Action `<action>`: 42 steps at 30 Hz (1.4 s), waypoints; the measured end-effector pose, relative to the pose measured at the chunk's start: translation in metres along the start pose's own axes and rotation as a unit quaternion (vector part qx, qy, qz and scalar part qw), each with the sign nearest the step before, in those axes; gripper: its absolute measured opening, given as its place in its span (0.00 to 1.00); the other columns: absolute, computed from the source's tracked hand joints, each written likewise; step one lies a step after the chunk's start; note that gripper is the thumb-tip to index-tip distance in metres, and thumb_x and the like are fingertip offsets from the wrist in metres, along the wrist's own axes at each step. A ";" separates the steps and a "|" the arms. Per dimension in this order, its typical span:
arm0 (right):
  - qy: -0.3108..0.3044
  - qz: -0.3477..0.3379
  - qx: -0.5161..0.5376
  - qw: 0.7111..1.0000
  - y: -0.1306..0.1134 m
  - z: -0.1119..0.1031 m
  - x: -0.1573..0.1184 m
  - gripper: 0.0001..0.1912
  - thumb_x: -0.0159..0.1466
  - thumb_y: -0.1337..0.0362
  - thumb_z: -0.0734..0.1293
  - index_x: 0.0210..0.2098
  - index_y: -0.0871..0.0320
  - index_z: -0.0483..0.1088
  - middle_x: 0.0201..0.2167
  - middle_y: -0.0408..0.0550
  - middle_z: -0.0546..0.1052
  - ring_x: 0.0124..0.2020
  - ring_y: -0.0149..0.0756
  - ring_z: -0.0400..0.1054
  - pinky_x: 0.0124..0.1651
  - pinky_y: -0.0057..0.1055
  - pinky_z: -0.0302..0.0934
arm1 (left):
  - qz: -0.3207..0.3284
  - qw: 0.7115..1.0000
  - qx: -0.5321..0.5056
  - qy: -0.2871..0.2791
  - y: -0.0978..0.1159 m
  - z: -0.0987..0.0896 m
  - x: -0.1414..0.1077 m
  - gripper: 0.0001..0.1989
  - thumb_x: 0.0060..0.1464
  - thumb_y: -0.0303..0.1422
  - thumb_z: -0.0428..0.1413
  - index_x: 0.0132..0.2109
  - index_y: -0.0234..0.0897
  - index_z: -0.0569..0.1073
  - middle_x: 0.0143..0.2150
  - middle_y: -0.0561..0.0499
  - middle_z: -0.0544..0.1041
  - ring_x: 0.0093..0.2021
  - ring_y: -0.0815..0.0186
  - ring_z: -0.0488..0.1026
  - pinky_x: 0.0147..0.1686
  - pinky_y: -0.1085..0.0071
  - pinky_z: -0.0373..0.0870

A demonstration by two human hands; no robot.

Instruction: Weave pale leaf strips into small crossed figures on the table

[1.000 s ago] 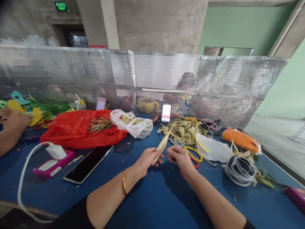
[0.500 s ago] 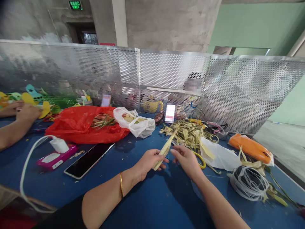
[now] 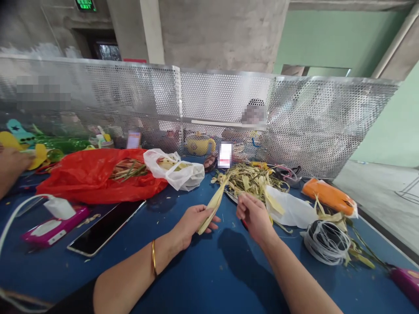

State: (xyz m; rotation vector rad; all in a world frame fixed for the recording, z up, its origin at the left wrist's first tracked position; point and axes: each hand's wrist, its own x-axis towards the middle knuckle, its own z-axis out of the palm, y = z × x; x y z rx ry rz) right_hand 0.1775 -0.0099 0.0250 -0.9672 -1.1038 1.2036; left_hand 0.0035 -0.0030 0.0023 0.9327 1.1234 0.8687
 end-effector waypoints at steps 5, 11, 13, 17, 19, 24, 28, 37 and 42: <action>0.209 -0.079 -0.228 0.948 -0.005 -0.028 0.012 0.15 0.55 0.50 0.67 0.23 0.54 0.66 0.16 0.41 0.63 0.20 0.32 0.57 0.27 0.33 0.56 | 0.011 0.999 -0.012 0.038 -0.003 -0.002 0.002 0.08 0.49 0.33 0.61 0.28 0.33 0.74 0.25 0.51 0.76 0.23 0.70 0.72 0.22 0.76 0.65; 0.129 -0.108 -0.448 0.878 0.013 -0.021 0.010 0.15 0.56 0.52 0.66 0.35 0.55 0.75 0.39 0.52 0.77 0.40 0.46 0.70 0.42 0.38 0.61 | 0.047 0.997 0.002 0.062 -0.004 -0.002 -0.001 0.07 0.46 0.34 0.62 0.28 0.34 0.77 0.20 0.55 0.72 0.21 0.72 0.66 0.22 0.76 0.61; 0.009 -0.040 -0.373 0.927 0.021 -0.006 0.004 0.17 0.58 0.49 0.64 0.28 0.57 0.74 0.26 0.48 0.76 0.32 0.41 0.70 0.36 0.34 0.61 | 0.062 0.996 0.009 0.056 -0.002 0.000 -0.004 0.07 0.45 0.33 0.63 0.28 0.33 0.78 0.22 0.54 0.74 0.22 0.72 0.67 0.24 0.76 0.61; -0.040 0.043 -0.228 0.972 0.032 0.016 -0.006 0.17 0.52 0.50 0.71 0.24 0.58 0.71 0.20 0.42 0.73 0.24 0.33 0.66 0.29 0.29 0.57 | 0.074 0.996 0.002 0.058 0.001 0.005 -0.009 0.05 0.43 0.30 0.64 0.28 0.32 0.76 0.23 0.52 0.75 0.23 0.71 0.68 0.25 0.77 0.62; -0.036 0.066 -0.178 0.981 0.032 0.018 -0.008 0.17 0.50 0.51 0.73 0.26 0.59 0.72 0.21 0.43 0.74 0.24 0.32 0.67 0.29 0.28 0.58 | 0.068 0.996 -0.009 0.053 0.001 0.006 -0.008 0.06 0.43 0.30 0.65 0.28 0.32 0.76 0.22 0.52 0.76 0.23 0.71 0.69 0.25 0.77 0.62; -0.041 0.093 -0.113 0.988 0.026 0.016 -0.008 0.15 0.49 0.54 0.74 0.28 0.60 0.75 0.25 0.45 0.76 0.27 0.32 0.69 0.30 0.27 0.59 | 0.048 0.997 -0.052 0.029 -0.005 0.002 -0.002 0.12 0.39 0.35 0.67 0.27 0.33 0.74 0.22 0.53 0.75 0.22 0.72 0.68 0.23 0.76 0.62; -0.028 0.101 -0.094 0.990 0.026 0.019 -0.010 0.12 0.48 0.57 0.74 0.26 0.59 0.74 0.24 0.43 0.75 0.26 0.30 0.68 0.28 0.25 0.60 | 0.031 0.997 -0.076 0.007 -0.008 0.001 0.001 0.15 0.36 0.37 0.69 0.28 0.33 0.74 0.24 0.52 0.76 0.23 0.71 0.70 0.25 0.76 0.64; -0.036 0.080 -0.064 0.994 0.022 0.020 -0.010 0.14 0.51 0.53 0.72 0.24 0.59 0.71 0.20 0.42 0.73 0.23 0.29 0.65 0.28 0.26 0.59 | -0.020 0.993 -0.109 -0.051 -0.003 0.001 -0.002 0.13 0.41 0.38 0.66 0.33 0.32 0.79 0.27 0.48 0.79 0.24 0.69 0.71 0.25 0.76 0.65; -0.038 0.079 -0.069 0.994 0.018 0.021 -0.011 0.11 0.50 0.57 0.71 0.24 0.58 0.71 0.21 0.42 0.72 0.24 0.30 0.65 0.29 0.27 0.60 | -0.016 0.992 -0.113 -0.048 -0.003 0.000 0.000 0.09 0.43 0.34 0.64 0.33 0.33 0.79 0.27 0.49 0.79 0.25 0.70 0.70 0.25 0.76 0.65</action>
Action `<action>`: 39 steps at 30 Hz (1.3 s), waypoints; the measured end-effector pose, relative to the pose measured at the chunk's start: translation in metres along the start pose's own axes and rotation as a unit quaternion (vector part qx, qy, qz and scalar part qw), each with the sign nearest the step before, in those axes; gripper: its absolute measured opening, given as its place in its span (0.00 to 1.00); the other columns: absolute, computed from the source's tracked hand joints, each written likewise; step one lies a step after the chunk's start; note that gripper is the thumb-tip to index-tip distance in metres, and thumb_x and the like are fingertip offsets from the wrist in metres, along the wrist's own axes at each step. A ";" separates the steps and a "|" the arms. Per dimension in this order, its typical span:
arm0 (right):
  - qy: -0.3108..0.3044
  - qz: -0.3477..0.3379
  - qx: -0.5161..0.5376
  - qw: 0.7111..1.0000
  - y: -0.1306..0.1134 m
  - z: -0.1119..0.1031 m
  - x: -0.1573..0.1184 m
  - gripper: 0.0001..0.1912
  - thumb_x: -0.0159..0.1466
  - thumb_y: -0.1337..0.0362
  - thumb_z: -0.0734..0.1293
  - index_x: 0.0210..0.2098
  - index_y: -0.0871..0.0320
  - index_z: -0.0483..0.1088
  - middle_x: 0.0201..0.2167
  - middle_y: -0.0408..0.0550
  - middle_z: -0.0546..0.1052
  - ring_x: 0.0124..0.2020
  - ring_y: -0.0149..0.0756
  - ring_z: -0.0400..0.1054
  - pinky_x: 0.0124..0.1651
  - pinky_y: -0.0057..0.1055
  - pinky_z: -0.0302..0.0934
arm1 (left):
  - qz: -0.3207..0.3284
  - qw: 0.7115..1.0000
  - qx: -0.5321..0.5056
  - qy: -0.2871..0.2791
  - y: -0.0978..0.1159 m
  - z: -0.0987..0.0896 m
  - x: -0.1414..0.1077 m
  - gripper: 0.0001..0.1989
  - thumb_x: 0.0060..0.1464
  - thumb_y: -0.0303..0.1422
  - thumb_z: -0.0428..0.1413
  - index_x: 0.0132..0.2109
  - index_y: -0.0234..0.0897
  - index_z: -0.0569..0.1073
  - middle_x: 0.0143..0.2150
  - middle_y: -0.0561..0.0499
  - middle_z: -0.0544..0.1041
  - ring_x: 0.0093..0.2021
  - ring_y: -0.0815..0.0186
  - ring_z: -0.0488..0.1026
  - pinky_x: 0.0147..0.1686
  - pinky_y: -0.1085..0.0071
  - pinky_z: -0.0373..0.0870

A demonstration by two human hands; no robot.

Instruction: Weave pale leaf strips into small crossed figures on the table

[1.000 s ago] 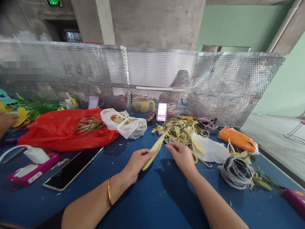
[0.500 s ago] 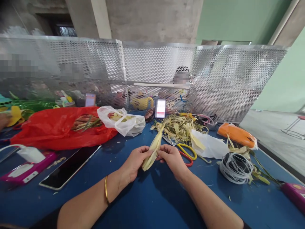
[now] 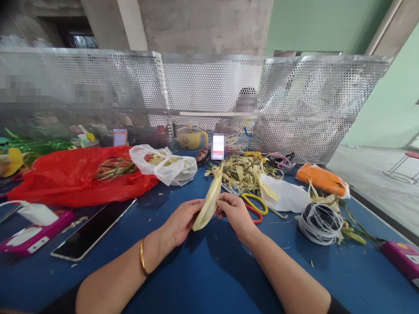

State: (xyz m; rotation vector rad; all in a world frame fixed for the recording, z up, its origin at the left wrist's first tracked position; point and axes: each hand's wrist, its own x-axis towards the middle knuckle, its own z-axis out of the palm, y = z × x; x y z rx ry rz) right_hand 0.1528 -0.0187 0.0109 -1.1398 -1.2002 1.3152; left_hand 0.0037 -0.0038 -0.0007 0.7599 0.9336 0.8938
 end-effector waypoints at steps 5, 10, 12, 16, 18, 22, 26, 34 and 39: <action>0.011 0.006 -0.014 1.000 0.000 0.001 -0.001 0.06 0.48 0.61 0.69 0.24 0.58 0.71 0.22 0.43 0.74 0.24 0.31 0.66 0.28 0.27 0.60 | 0.010 1.000 0.000 -0.001 -0.003 -0.001 0.003 0.11 0.41 0.35 0.65 0.32 0.32 0.79 0.27 0.49 0.79 0.26 0.69 0.71 0.27 0.75 0.65; 0.028 0.000 -0.029 0.999 0.004 0.001 0.000 0.09 0.50 0.59 0.70 0.24 0.58 0.70 0.19 0.41 0.72 0.22 0.29 0.65 0.27 0.27 0.59 | 0.034 0.999 0.042 -0.002 -0.006 -0.002 0.004 0.13 0.41 0.40 0.65 0.30 0.33 0.79 0.26 0.49 0.78 0.25 0.70 0.70 0.26 0.76 0.64; 0.030 -0.007 -0.036 0.999 0.006 0.001 0.001 0.10 0.51 0.58 0.70 0.24 0.58 0.68 0.18 0.40 0.71 0.21 0.29 0.65 0.27 0.27 0.58 | 0.050 0.996 0.067 -0.002 -0.007 -0.003 0.003 0.13 0.43 0.40 0.64 0.30 0.33 0.80 0.26 0.49 0.78 0.24 0.71 0.69 0.25 0.76 0.62; 0.024 -0.026 -0.071 0.997 0.008 0.001 0.002 0.11 0.52 0.58 0.69 0.22 0.56 0.65 0.17 0.40 0.71 0.21 0.30 0.65 0.26 0.28 0.58 | 0.095 0.989 0.113 0.013 -0.007 -0.002 0.002 0.11 0.48 0.36 0.60 0.36 0.33 0.80 0.28 0.48 0.79 0.27 0.67 0.73 0.29 0.74 0.66; 0.023 -0.049 -0.097 0.994 0.011 0.000 0.003 0.10 0.53 0.60 0.68 0.21 0.56 0.64 0.17 0.40 0.71 0.21 0.31 0.65 0.26 0.28 0.58 | 0.147 0.977 0.141 0.058 -0.007 -0.002 0.001 0.11 0.48 0.32 0.60 0.40 0.34 0.79 0.32 0.47 0.80 0.31 0.65 0.75 0.33 0.73 0.69; 0.025 -0.088 -0.141 0.986 0.015 0.000 0.004 0.10 0.56 0.60 0.67 0.22 0.55 0.63 0.18 0.39 0.70 0.22 0.32 0.65 0.27 0.29 0.58 | 0.232 0.949 0.191 0.099 -0.008 -0.003 0.002 0.08 0.50 0.32 0.58 0.38 0.35 0.79 0.36 0.47 0.80 0.35 0.63 0.76 0.36 0.72 0.71; 0.011 -0.114 -0.148 0.982 0.013 0.002 0.002 0.09 0.57 0.61 0.66 0.23 0.56 0.64 0.19 0.38 0.68 0.22 0.29 0.60 0.27 0.27 0.55 | 0.222 0.958 0.180 0.035 -0.010 0.000 0.003 0.12 0.49 0.38 0.61 0.39 0.36 0.79 0.34 0.48 0.81 0.33 0.63 0.76 0.35 0.71 0.71; -0.007 -0.099 -0.083 0.992 0.005 0.000 0.002 0.13 0.54 0.57 0.71 0.22 0.57 0.66 0.18 0.38 0.65 0.23 0.28 0.58 0.28 0.27 0.55 | 0.212 0.966 0.150 0.003 -0.004 0.003 -0.005 0.13 0.48 0.37 0.61 0.38 0.32 0.79 0.34 0.48 0.81 0.33 0.64 0.74 0.33 0.73 0.68; 0.001 -0.079 -0.050 0.996 0.003 -0.001 0.000 0.13 0.53 0.56 0.71 0.23 0.58 0.68 0.20 0.40 0.68 0.24 0.29 0.61 0.30 0.28 0.58 | 0.218 0.959 0.170 0.056 -0.005 -0.001 -0.001 0.13 0.50 0.39 0.58 0.37 0.34 0.81 0.31 0.49 0.80 0.29 0.67 0.71 0.28 0.75 0.64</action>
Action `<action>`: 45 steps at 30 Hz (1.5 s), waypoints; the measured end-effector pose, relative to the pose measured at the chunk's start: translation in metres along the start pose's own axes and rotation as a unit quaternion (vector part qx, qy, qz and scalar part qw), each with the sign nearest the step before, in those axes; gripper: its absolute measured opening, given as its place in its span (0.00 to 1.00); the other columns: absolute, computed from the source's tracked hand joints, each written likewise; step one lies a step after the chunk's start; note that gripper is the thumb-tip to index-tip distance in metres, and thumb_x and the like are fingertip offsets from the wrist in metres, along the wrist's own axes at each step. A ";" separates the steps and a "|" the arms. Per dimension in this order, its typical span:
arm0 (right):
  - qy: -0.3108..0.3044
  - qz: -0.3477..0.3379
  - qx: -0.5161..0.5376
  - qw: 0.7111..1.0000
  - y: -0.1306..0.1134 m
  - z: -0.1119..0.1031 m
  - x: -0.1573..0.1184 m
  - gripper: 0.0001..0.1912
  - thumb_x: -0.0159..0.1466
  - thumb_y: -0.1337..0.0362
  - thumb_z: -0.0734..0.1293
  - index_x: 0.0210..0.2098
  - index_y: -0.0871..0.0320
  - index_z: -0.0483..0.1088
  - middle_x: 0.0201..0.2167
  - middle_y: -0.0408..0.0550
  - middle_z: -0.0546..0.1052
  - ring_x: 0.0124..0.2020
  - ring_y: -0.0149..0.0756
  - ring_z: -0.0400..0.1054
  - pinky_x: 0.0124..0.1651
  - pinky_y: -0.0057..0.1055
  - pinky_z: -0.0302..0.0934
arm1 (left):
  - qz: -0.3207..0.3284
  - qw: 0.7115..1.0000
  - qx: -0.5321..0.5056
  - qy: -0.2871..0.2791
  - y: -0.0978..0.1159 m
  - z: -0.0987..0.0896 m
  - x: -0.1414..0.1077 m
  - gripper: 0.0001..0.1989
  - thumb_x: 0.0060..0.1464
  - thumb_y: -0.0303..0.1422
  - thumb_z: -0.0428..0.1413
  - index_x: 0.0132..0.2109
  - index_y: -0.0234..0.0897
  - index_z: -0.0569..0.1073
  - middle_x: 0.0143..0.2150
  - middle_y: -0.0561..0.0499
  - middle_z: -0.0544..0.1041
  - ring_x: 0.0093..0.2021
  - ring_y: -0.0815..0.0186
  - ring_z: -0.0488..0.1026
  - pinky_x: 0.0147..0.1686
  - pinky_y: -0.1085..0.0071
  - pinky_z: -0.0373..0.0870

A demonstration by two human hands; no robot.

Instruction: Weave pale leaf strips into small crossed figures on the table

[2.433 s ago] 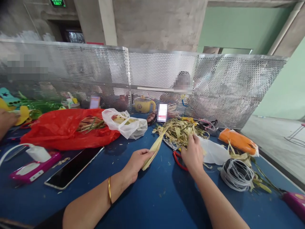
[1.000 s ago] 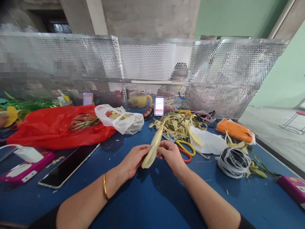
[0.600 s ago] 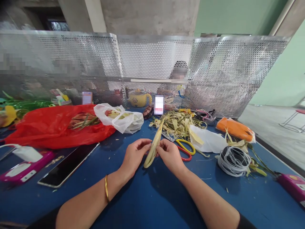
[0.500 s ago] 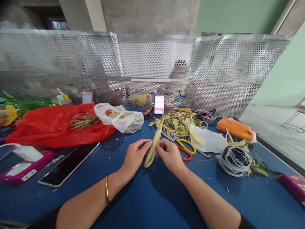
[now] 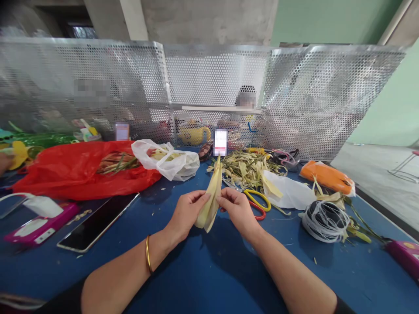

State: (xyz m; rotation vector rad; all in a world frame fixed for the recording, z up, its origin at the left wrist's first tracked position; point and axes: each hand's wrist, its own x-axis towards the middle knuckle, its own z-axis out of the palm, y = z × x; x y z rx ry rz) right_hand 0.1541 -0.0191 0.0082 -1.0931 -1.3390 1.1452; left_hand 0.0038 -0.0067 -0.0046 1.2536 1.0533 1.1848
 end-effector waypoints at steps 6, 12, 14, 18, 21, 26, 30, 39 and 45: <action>0.086 0.035 0.047 0.995 -0.001 -0.004 0.002 0.11 0.51 0.56 0.70 0.23 0.57 0.68 0.21 0.41 0.70 0.25 0.31 0.64 0.31 0.29 0.61 | -0.083 0.991 -0.100 0.019 0.003 0.000 0.003 0.12 0.48 0.39 0.59 0.34 0.32 0.78 0.30 0.48 0.78 0.27 0.67 0.72 0.28 0.73 0.67; 0.094 0.041 0.033 0.994 -0.001 -0.004 0.003 0.14 0.51 0.54 0.70 0.23 0.58 0.67 0.20 0.40 0.69 0.22 0.28 0.62 0.27 0.27 0.60 | -0.106 0.980 -0.154 0.064 0.005 -0.003 0.006 0.19 0.45 0.46 0.62 0.33 0.34 0.73 0.22 0.58 0.66 0.18 0.76 0.61 0.18 0.78 0.57; 0.063 0.042 0.024 0.997 -0.001 -0.002 0.002 0.15 0.52 0.53 0.71 0.23 0.58 0.66 0.18 0.40 0.69 0.21 0.28 0.62 0.26 0.27 0.59 | -0.107 0.984 -0.135 0.034 0.005 -0.003 0.005 0.21 0.41 0.47 0.65 0.33 0.34 0.72 0.18 0.61 0.60 0.16 0.77 0.54 0.16 0.78 0.51; 0.016 0.045 0.015 0.999 0.001 0.001 0.001 0.16 0.53 0.52 0.71 0.23 0.57 0.65 0.17 0.38 0.68 0.20 0.28 0.62 0.26 0.27 0.59 | -0.133 0.987 -0.090 -0.017 0.003 -0.002 0.002 0.21 0.35 0.42 0.69 0.33 0.34 0.72 0.16 0.62 0.59 0.16 0.77 0.53 0.16 0.77 0.48; 0.015 0.041 -0.002 0.999 0.003 0.000 0.002 0.16 0.53 0.52 0.70 0.23 0.57 0.65 0.16 0.39 0.69 0.19 0.28 0.63 0.26 0.28 0.58 | -0.155 0.982 -0.112 -0.011 0.002 -0.001 0.001 0.18 0.36 0.40 0.68 0.30 0.34 0.71 0.17 0.59 0.63 0.16 0.76 0.57 0.18 0.77 0.50; 0.019 0.070 -0.002 0.997 0.001 0.002 0.000 0.15 0.53 0.53 0.70 0.24 0.57 0.65 0.16 0.39 0.70 0.20 0.29 0.65 0.26 0.27 0.59 | -0.179 0.972 -0.154 0.002 0.002 0.000 0.002 0.16 0.36 0.38 0.66 0.27 0.34 0.70 0.16 0.59 0.62 0.15 0.77 0.56 0.17 0.78 0.50; -0.036 0.121 -0.023 0.992 0.001 0.007 -0.003 0.11 0.52 0.58 0.69 0.28 0.58 0.67 0.18 0.39 0.71 0.21 0.30 0.68 0.26 0.26 0.60 | -0.174 0.975 -0.136 0.020 0.000 -0.001 0.004 0.16 0.36 0.38 0.67 0.28 0.33 0.71 0.16 0.58 0.63 0.16 0.76 0.58 0.17 0.77 0.52; 0.132 0.035 -0.406 0.904 0.013 -0.017 0.009 0.20 0.57 0.67 0.61 0.50 0.60 0.66 0.26 0.45 0.74 0.27 0.38 0.69 0.29 0.30 0.57 | -0.199 0.949 -0.245 0.018 0.010 -0.006 0.006 0.14 0.57 0.38 0.54 0.38 0.30 0.77 0.27 0.50 0.73 0.22 0.72 0.69 0.23 0.75 0.67; 0.137 -0.164 -0.494 0.842 0.002 -0.010 -0.002 0.12 0.62 0.57 0.64 0.41 0.57 0.68 0.40 0.54 0.74 0.38 0.43 0.70 0.37 0.34 0.59 | -0.184 0.938 -0.293 0.010 0.012 -0.002 0.004 0.03 0.54 0.26 0.57 0.38 0.32 0.75 0.38 0.44 0.80 0.35 0.65 0.78 0.38 0.70 0.74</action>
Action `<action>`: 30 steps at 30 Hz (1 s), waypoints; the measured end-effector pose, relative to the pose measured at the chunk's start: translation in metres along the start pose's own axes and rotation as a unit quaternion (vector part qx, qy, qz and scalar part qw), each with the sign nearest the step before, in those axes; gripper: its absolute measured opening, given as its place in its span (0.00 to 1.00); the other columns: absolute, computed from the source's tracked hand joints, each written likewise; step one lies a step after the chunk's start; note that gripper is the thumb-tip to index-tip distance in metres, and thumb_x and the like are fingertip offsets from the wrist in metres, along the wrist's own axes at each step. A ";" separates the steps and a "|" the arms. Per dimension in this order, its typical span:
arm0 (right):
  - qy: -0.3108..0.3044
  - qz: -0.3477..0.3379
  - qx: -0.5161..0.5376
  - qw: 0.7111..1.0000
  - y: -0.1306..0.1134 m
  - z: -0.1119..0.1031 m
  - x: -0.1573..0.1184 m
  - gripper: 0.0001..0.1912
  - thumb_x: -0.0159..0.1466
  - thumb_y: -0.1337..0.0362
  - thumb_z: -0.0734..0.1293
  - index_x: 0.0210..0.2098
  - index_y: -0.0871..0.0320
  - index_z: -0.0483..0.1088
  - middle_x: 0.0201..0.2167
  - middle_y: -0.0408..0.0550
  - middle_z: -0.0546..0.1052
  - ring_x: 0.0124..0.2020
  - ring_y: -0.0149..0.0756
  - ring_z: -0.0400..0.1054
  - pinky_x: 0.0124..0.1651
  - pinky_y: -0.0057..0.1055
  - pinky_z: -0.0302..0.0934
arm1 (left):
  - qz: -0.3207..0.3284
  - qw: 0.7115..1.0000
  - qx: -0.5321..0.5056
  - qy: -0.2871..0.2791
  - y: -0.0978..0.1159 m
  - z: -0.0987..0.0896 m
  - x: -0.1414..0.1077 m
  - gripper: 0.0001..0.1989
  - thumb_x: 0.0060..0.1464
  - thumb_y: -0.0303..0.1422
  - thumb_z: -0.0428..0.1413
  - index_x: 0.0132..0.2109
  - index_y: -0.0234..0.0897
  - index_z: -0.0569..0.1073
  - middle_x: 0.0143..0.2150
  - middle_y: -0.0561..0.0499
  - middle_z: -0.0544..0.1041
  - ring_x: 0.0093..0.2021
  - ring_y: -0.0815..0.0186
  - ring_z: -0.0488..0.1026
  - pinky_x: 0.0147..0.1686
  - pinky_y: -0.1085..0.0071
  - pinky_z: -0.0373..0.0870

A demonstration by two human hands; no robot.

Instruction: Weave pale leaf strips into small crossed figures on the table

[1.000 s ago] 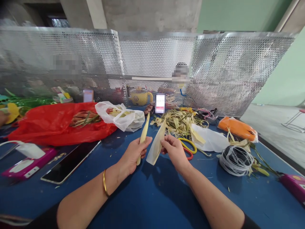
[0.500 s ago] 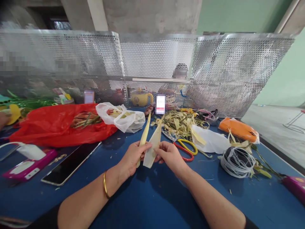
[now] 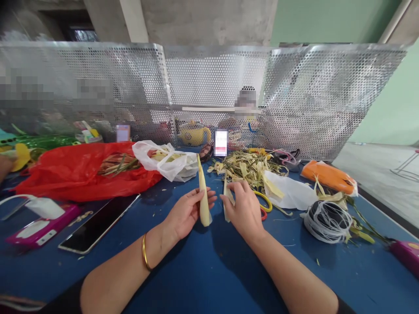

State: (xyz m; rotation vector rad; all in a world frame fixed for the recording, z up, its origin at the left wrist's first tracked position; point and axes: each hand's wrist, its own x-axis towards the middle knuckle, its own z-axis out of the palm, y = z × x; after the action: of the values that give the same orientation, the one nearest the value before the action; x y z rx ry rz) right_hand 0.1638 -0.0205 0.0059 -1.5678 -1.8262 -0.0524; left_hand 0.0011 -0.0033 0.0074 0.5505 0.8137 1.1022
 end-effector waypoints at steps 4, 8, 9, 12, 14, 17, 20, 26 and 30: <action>-0.121 -0.058 0.028 0.990 -0.019 0.001 -0.009 0.11 0.60 0.56 0.68 0.28 0.54 0.63 0.24 0.42 0.73 0.25 0.34 0.66 0.30 0.29 0.54 | 0.010 1.000 -0.020 0.006 -0.001 0.000 0.001 0.03 0.52 0.24 0.60 0.36 0.33 0.73 0.38 0.44 0.80 0.36 0.66 0.78 0.37 0.73 0.74; -0.119 -0.119 -0.044 0.985 -0.026 0.011 -0.018 0.11 0.56 0.59 0.70 0.33 0.56 0.65 0.30 0.49 0.75 0.29 0.39 0.68 0.31 0.31 0.51 | 0.016 1.000 -0.009 0.013 -0.003 0.000 0.002 0.05 0.50 0.24 0.62 0.34 0.32 0.73 0.35 0.46 0.80 0.37 0.65 0.78 0.34 0.74 0.74; -0.115 -0.111 -0.048 0.986 -0.026 0.012 -0.019 0.09 0.57 0.60 0.69 0.34 0.56 0.65 0.31 0.50 0.75 0.29 0.39 0.68 0.30 0.31 0.50 | 0.019 1.000 -0.007 0.016 -0.003 0.000 0.002 0.05 0.49 0.24 0.62 0.34 0.32 0.73 0.35 0.46 0.80 0.37 0.65 0.78 0.34 0.74 0.74; -0.130 -0.033 -0.019 0.991 -0.024 0.014 -0.019 0.04 0.61 0.62 0.64 0.32 0.55 0.64 0.26 0.45 0.74 0.24 0.35 0.65 0.26 0.29 0.47 | 0.034 0.999 -0.003 0.023 -0.004 0.000 0.003 0.08 0.46 0.23 0.64 0.34 0.32 0.73 0.37 0.46 0.80 0.37 0.65 0.78 0.35 0.73 0.75; -0.147 0.009 0.009 0.989 -0.023 0.012 -0.018 0.05 0.61 0.62 0.62 0.29 0.54 0.63 0.23 0.42 0.72 0.22 0.33 0.63 0.25 0.28 0.46 | 0.042 0.999 0.002 0.028 -0.005 -0.001 0.005 0.09 0.43 0.23 0.65 0.33 0.32 0.73 0.36 0.46 0.80 0.36 0.64 0.78 0.34 0.72 0.75; -0.168 0.019 0.035 0.985 -0.023 0.011 -0.016 0.05 0.60 0.66 0.61 0.27 0.54 0.63 0.20 0.41 0.70 0.21 0.31 0.61 0.25 0.27 0.45 | 0.051 0.998 0.018 0.037 -0.005 -0.002 0.006 0.11 0.40 0.24 0.67 0.33 0.32 0.74 0.33 0.48 0.79 0.34 0.64 0.78 0.33 0.72 0.75; -0.186 0.023 0.071 0.980 -0.022 0.010 -0.015 0.06 0.59 0.68 0.59 0.26 0.54 0.64 0.19 0.40 0.69 0.20 0.31 0.60 0.25 0.27 0.45 | 0.050 0.997 0.038 0.041 -0.005 -0.003 0.006 0.12 0.39 0.25 0.68 0.33 0.32 0.75 0.32 0.48 0.79 0.33 0.65 0.78 0.32 0.72 0.74; -0.194 0.082 0.185 0.960 -0.019 0.010 -0.012 0.06 0.56 0.69 0.59 0.23 0.55 0.63 0.18 0.39 0.68 0.20 0.31 0.59 0.25 0.27 0.48 | 0.044 0.997 0.051 0.038 -0.003 -0.005 0.006 0.09 0.41 0.27 0.66 0.33 0.32 0.76 0.33 0.47 0.80 0.31 0.66 0.77 0.31 0.72 0.73; -0.166 0.149 0.291 0.930 -0.015 0.013 -0.008 0.07 0.56 0.63 0.60 0.23 0.55 0.63 0.18 0.38 0.64 0.22 0.31 0.58 0.25 0.26 0.50 | 0.026 0.999 0.022 0.017 -0.001 -0.008 0.007 0.05 0.49 0.29 0.61 0.35 0.32 0.76 0.36 0.45 0.80 0.29 0.68 0.75 0.29 0.75 0.71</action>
State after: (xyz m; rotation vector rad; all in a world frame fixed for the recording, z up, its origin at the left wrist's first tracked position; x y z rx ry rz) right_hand 0.1442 -0.0249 -0.0020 -1.4438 -1.6059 0.8658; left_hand -0.0026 0.0026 -0.0001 0.5944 0.8595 1.1454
